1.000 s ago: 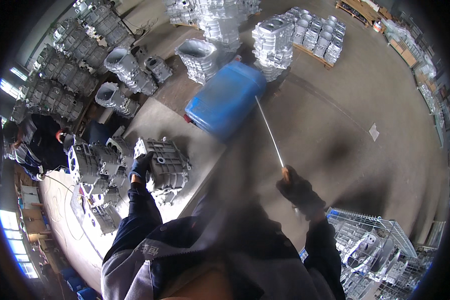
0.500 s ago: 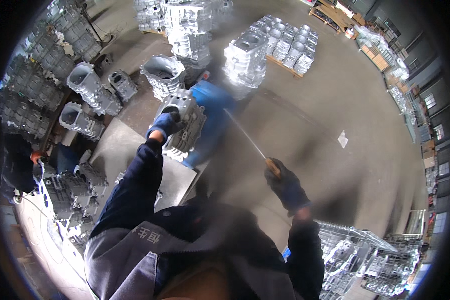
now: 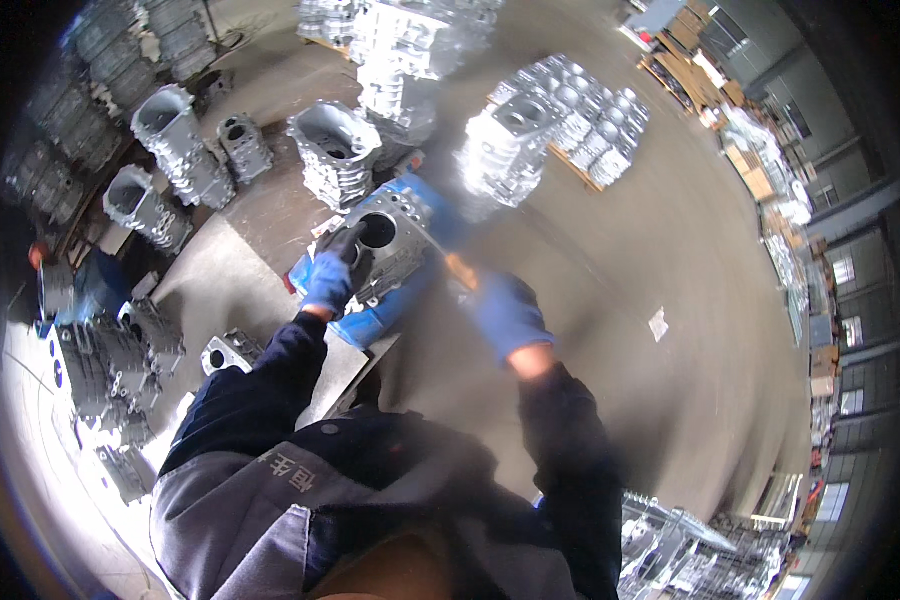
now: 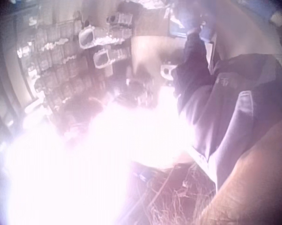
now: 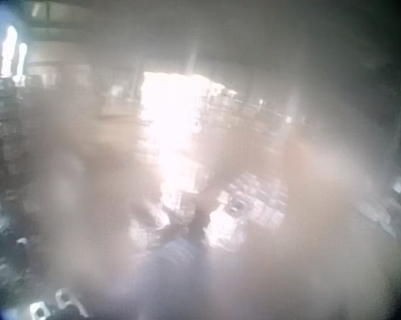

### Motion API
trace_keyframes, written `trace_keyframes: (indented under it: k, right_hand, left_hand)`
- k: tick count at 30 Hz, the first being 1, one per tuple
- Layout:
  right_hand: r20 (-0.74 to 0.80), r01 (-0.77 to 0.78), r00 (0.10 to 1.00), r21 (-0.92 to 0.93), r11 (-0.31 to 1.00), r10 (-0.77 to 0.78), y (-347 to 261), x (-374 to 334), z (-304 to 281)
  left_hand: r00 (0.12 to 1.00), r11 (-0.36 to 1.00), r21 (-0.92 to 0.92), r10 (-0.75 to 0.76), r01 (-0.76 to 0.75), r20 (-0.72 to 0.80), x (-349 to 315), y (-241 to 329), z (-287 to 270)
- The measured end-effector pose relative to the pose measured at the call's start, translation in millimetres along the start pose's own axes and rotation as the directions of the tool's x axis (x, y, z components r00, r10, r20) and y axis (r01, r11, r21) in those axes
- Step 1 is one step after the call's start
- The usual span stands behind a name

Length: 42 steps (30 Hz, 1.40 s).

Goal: The person repeatedly picks up metal engine blocks, sprays them with a handheld nozzle, and places them back on a table. The person handles multiple parts one at a time, rotating them to spray different sides.

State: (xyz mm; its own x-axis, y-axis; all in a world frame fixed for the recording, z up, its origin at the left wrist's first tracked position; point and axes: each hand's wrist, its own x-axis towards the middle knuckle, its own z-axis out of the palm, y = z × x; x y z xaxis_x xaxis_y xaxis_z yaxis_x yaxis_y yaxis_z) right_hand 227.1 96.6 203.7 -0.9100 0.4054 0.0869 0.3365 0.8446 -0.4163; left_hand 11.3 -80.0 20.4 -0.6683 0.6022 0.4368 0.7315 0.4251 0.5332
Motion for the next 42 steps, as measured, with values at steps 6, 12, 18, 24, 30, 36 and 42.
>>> trace_keyframes:
  k: [6,12,18,24,30,36,42]
  right_hand:
    - [0.056,-0.042,0.998,-0.021,0.999,0.043,-2,16,29]
    - [0.227,-0.013,0.974,-0.013,1.000,0.016,-4,-4,35]
    - [0.175,0.028,0.984,0.091,0.995,-0.044,-7,-28,46]
    - [0.218,0.042,0.973,0.137,0.990,-0.072,-19,-57,42]
    - [0.236,-0.065,0.971,0.135,0.989,0.031,6,-90,24]
    - [0.206,-0.177,0.962,-0.020,0.984,0.178,32,-93,26]
    - [0.064,-0.311,0.946,-0.087,0.947,0.317,36,-68,28]
  left_hand:
    - [0.901,0.867,0.246,-0.419,0.433,-0.110,-132,-70,-57]
    - [0.651,0.605,0.362,-0.759,0.709,-0.008,-276,-95,-81]
    - [0.411,0.428,0.352,-0.903,0.833,0.126,-318,-87,-63]
    - [0.447,0.474,0.359,-0.880,0.804,0.161,-308,-84,-52]
    - [0.488,0.515,0.354,-0.856,0.781,0.171,-292,-83,-53]
    - [0.621,0.636,0.280,-0.769,0.719,0.153,-275,-107,-34]
    - [0.692,0.687,0.290,-0.715,0.666,0.103,-228,-118,-26]
